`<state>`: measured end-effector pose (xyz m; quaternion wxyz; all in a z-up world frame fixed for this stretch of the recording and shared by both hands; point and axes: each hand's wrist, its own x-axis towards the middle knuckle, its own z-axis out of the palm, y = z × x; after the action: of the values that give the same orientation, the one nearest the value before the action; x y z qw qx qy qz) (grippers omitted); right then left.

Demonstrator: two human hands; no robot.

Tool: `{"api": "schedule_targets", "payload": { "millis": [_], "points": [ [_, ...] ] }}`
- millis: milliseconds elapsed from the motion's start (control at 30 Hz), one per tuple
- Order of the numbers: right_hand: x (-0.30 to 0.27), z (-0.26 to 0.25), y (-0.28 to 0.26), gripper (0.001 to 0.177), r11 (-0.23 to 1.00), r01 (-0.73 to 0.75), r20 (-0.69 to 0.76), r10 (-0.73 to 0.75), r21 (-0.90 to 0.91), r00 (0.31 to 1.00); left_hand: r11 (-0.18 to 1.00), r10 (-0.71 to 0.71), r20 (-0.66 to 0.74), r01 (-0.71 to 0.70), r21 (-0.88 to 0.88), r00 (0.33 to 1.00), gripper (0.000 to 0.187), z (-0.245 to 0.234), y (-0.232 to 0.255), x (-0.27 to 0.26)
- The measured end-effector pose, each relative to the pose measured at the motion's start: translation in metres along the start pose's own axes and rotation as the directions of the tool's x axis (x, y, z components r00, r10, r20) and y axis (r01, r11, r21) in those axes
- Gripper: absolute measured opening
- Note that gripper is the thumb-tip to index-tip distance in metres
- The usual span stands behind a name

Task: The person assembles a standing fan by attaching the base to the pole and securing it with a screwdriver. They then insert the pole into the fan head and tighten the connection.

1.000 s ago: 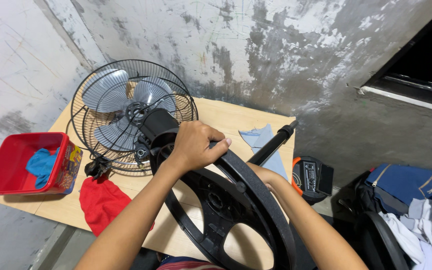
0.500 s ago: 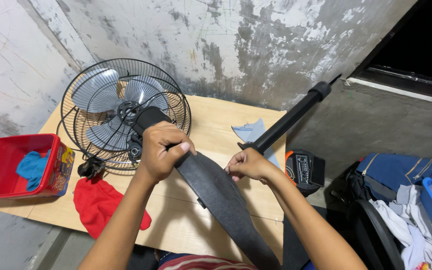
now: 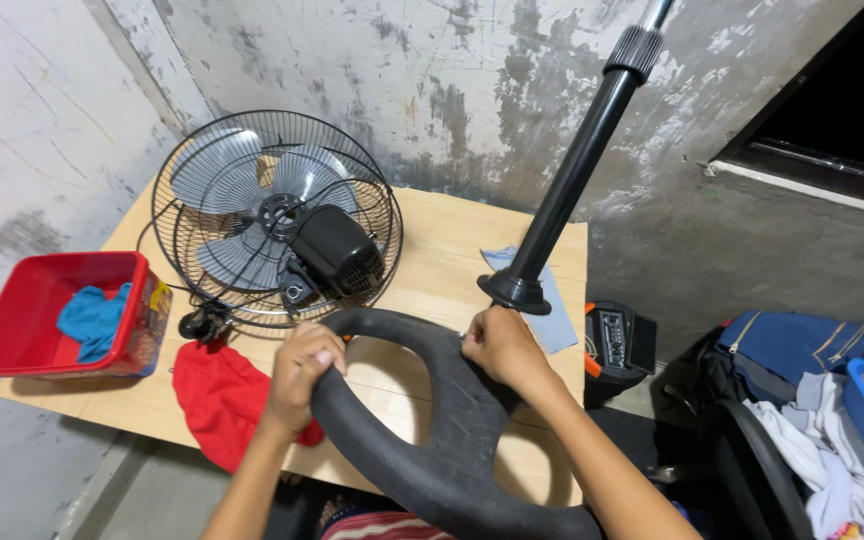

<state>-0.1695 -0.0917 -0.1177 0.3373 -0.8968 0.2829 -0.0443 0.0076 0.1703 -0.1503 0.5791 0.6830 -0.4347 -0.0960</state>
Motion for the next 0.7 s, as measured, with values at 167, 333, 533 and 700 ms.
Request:
{"api": "schedule_targets", "payload": {
  "millis": [167, 333, 533, 700],
  "points": [
    [-0.015, 0.031, -0.003, 0.012, 0.997, -0.014, -0.146, 0.003, -0.074, 0.989, 0.694, -0.645, -0.118, 0.514, -0.504, 0.755, 0.048, 0.042, -0.022, -0.05],
    [-0.019, 0.061, 0.013, 0.011, 0.994, 0.0, -0.2, -0.023, -0.113, 0.98, 0.285, -0.9, 0.068, 0.698, -0.658, 0.431, 0.084, 0.076, -0.024, -0.062],
    [-0.034, 0.088, 0.048, 0.012, 0.98, 0.087, -0.196, -0.122, -0.181, 0.973, 0.374, -0.888, 0.009, 0.733, -0.567, 0.46, 0.083, 0.093, -0.056, -0.082],
    [-0.052, 0.119, 0.078, 0.012, 0.963, 0.059, -0.159, -0.104, -0.261, 0.982, 0.343, -0.915, 0.015, 0.796, -0.499, 0.403, 0.086, 0.124, -0.102, -0.124]
  ]
}}
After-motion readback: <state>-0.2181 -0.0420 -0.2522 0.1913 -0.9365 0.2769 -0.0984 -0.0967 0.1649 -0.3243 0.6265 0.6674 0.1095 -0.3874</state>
